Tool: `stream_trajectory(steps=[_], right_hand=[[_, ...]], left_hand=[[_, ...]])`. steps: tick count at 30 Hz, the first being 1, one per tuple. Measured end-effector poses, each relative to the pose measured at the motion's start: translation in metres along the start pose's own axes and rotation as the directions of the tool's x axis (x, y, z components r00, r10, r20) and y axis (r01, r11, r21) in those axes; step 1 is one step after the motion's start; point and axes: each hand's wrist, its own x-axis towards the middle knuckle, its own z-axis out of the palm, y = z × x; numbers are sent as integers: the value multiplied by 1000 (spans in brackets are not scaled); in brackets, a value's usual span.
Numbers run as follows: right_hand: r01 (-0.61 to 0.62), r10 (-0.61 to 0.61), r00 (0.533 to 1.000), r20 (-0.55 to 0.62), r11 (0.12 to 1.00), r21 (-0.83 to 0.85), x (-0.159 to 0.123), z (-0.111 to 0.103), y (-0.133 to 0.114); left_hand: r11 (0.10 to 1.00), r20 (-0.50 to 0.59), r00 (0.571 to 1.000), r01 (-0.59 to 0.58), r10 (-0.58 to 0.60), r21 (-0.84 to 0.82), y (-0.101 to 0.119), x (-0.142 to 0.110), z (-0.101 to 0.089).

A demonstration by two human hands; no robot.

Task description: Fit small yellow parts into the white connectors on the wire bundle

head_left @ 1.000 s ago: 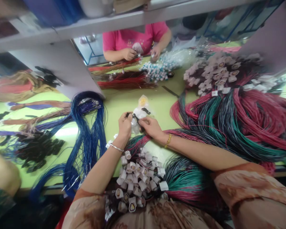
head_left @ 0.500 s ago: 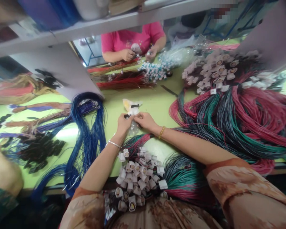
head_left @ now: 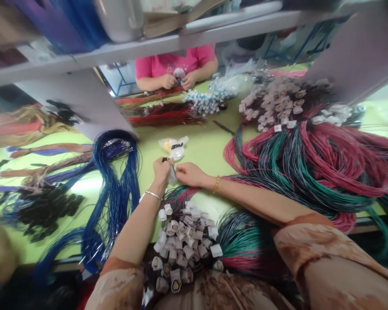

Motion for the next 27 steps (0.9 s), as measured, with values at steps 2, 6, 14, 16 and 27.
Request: stream_trajectory(steps=[2, 6, 14, 16, 27], right_hand=[[189, -220, 933, 284, 973, 134, -28, -9, -14], [396, -433, 853, 290, 900, 181, -63, -46, -28], [243, -355, 891, -283, 899, -363, -81, -137, -34], [194, -481, 787, -388, 788, -584, -91, -158, -53], [-78, -725, 448, -524, 552, -830, -52, -304, -151]], left_hand=[[1000, -33, 999, 10, -10, -9, 4, 6, -1], [999, 9, 999, 37, -37, -36, 18, 5, -4], [999, 305, 952, -28, 39, -41, 67, -27, -46], [979, 300, 941, -187, 156, 77, 80, -31, -61], [978, 366, 915, -203, 170, 52, 131, -68, -81]])
